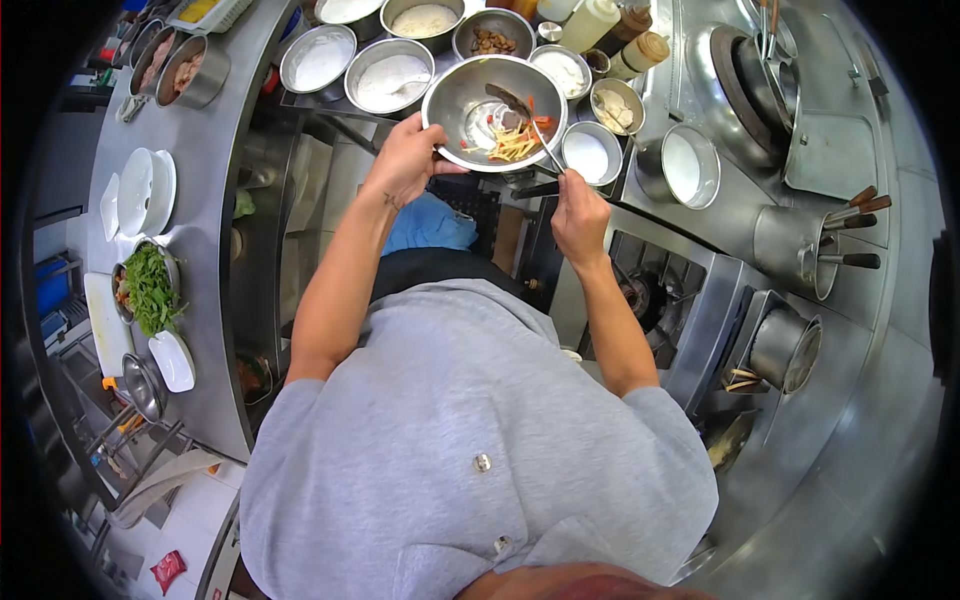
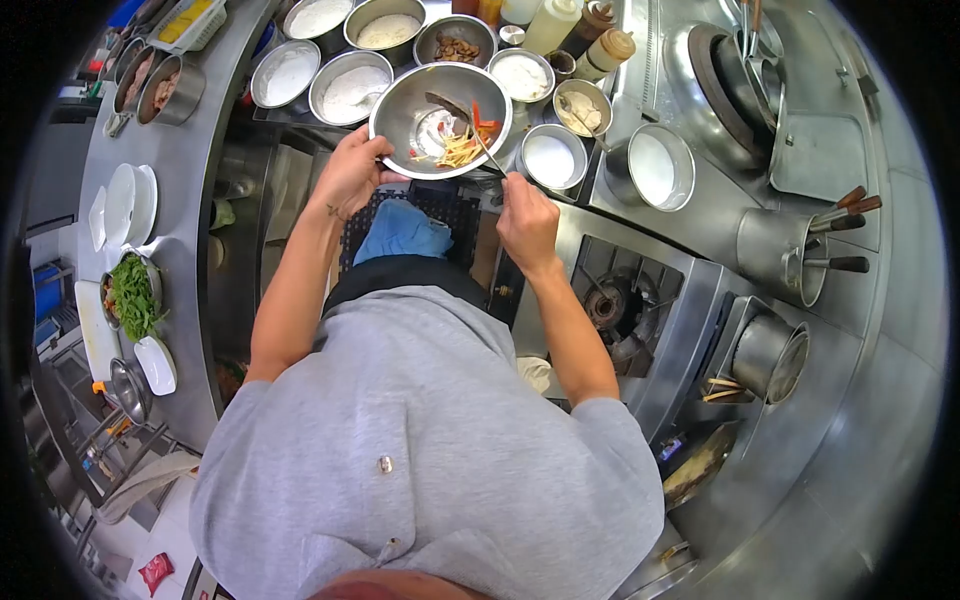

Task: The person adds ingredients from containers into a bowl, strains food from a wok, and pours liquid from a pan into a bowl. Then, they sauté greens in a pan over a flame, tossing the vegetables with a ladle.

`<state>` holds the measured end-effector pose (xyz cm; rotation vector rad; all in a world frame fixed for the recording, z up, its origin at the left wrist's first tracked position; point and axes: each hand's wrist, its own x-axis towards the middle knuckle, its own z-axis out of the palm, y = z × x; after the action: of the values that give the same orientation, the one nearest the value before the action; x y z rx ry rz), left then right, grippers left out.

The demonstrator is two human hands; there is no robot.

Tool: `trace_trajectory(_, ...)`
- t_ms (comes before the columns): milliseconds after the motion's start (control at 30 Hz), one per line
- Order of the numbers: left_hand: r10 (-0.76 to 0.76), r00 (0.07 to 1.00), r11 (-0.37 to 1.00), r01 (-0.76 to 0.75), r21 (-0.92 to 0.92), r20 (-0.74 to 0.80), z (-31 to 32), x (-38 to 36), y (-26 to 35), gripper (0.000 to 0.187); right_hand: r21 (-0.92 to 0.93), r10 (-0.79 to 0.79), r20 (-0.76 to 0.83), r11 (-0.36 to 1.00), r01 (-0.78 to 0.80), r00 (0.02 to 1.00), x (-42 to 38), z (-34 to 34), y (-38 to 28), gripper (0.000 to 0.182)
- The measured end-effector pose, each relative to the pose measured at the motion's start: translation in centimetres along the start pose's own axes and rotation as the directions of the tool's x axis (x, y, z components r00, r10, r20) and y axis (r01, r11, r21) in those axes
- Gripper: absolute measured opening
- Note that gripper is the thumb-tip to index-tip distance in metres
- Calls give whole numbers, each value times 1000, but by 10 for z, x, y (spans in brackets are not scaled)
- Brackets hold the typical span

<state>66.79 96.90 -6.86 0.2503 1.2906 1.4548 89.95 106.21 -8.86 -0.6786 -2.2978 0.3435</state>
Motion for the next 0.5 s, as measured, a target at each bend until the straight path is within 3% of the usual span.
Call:
trace_trajectory(200,-8,1000,1000,8,-10,-7,5,-4,0,32,-13,-56,-40,998,56,998,9,-21,-9,11)
trace_trajectory(267,15,1000,1000,-15,-7,6,3,-1,0,32,-36,-80,-117,996,77,990,11,-26,-15,12)
trace_trajectory(333,0,1000,1000,0,12,15,0,2,1,32,-53,-36,97,998,41,995,1,-8,-2,10)
trace_trajectory(500,-2,1000,1000,2,5,14,-1,2,-2,32,25,17,29,1000,-17,999,-5,-2,-3,9)
